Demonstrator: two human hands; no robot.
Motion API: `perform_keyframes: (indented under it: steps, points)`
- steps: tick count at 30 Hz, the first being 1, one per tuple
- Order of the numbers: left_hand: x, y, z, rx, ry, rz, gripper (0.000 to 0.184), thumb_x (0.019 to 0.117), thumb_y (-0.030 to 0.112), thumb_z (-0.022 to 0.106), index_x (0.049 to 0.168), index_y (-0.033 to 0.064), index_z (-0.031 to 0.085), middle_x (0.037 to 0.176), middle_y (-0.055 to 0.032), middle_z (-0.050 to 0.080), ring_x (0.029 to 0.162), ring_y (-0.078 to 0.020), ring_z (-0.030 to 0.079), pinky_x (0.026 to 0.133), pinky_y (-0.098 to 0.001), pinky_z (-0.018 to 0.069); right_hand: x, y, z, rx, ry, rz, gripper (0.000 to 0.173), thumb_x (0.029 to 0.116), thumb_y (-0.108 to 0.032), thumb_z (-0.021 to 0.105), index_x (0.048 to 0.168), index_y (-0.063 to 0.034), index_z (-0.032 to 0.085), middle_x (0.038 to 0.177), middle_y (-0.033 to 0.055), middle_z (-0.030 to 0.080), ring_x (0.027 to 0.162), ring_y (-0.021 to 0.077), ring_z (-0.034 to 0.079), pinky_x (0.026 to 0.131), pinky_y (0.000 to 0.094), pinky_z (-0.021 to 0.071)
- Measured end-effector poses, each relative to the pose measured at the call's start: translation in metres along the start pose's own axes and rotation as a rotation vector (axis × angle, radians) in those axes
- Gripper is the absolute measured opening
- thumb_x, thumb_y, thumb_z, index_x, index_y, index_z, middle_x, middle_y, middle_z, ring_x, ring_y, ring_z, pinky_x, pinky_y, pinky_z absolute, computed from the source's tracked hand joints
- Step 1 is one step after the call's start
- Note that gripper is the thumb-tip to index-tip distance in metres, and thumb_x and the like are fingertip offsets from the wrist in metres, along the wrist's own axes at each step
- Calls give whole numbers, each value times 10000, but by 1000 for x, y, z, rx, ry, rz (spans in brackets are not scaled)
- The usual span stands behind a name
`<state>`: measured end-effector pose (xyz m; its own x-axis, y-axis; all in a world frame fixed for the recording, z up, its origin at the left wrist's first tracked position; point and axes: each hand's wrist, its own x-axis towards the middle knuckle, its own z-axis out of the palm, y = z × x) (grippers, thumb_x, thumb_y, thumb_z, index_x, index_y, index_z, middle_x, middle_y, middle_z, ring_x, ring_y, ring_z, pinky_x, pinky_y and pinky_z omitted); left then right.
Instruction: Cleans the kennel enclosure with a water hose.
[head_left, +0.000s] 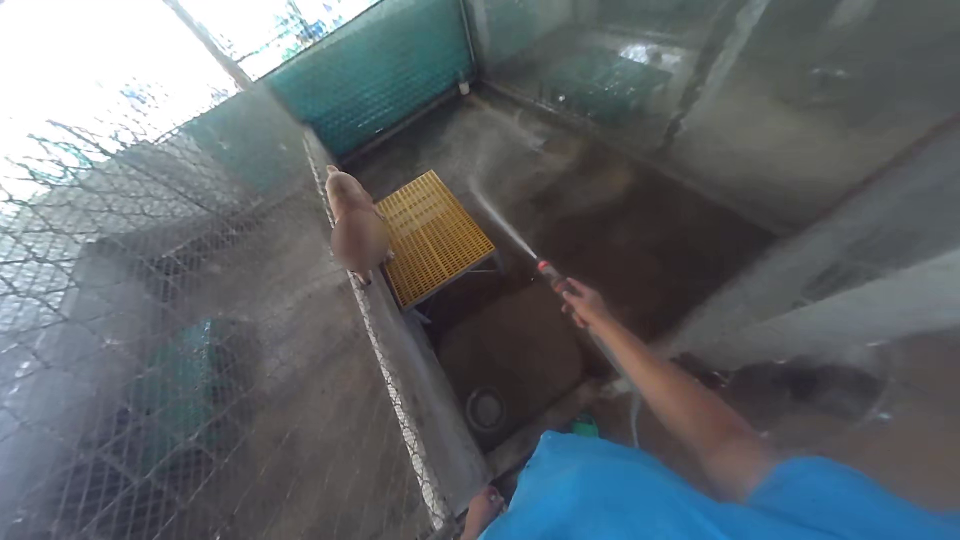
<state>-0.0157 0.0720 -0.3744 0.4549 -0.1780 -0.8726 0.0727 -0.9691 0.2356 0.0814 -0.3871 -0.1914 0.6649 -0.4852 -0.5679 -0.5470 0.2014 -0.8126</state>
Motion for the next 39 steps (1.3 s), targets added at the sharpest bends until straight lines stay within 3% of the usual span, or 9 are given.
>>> perform_keyframes:
  steps: [4, 13, 28, 33, 39]
  points:
    - [3, 5, -2, 11, -27, 17, 417, 1058, 324, 556, 1406, 98, 595, 1354, -178, 652, 1275, -325, 617, 1101, -530, 453, 2, -6, 4, 79, 42, -31, 526, 1114, -228, 472, 1616, -168, 327, 871, 91, 659, 446, 78, 409, 416, 229, 347]
    - [2, 4, 1, 20, -14, 7, 416, 1053, 336, 562, 1394, 102, 604, 1342, -181, 657, 1266, -336, 621, 1089, -538, 462, 5, -11, -4, 236, 186, -60, 520, 1119, -203, 456, 1615, -147, 311, 862, 94, 666, 428, 74, 411, 397, 224, 345]
    - [9, -13, 9, 28, -17, 38, 409, 1037, 339, 584, 1375, 112, 620, 1329, -177, 664, 1250, -333, 629, 1075, -545, 472, -6, 49, -17, 172, 230, 136, 517, 1117, -257, 470, 1611, -200, 329, 998, 134, 619, 535, 127, 482, 465, 265, 394]
    - [0, -8, 5, 16, -26, 34, 404, 1039, 327, 587, 1378, 110, 619, 1331, -170, 665, 1251, -327, 630, 1078, -538, 469, -7, 69, -19, 183, 261, 212, 449, 1122, -276, 450, 1551, -160, 385, 956, 124, 599, 546, 133, 489, 480, 274, 408]
    - [-2, -15, 5, 62, -17, 64, 405, 1046, 336, 570, 1382, 116, 620, 1338, -169, 663, 1257, -325, 627, 1083, -540, 464, -13, 75, -19, 216, 329, 204, 491, 1128, -276, 423, 1601, -199, 313, 1011, 140, 595, 608, 163, 507, 527, 303, 424]
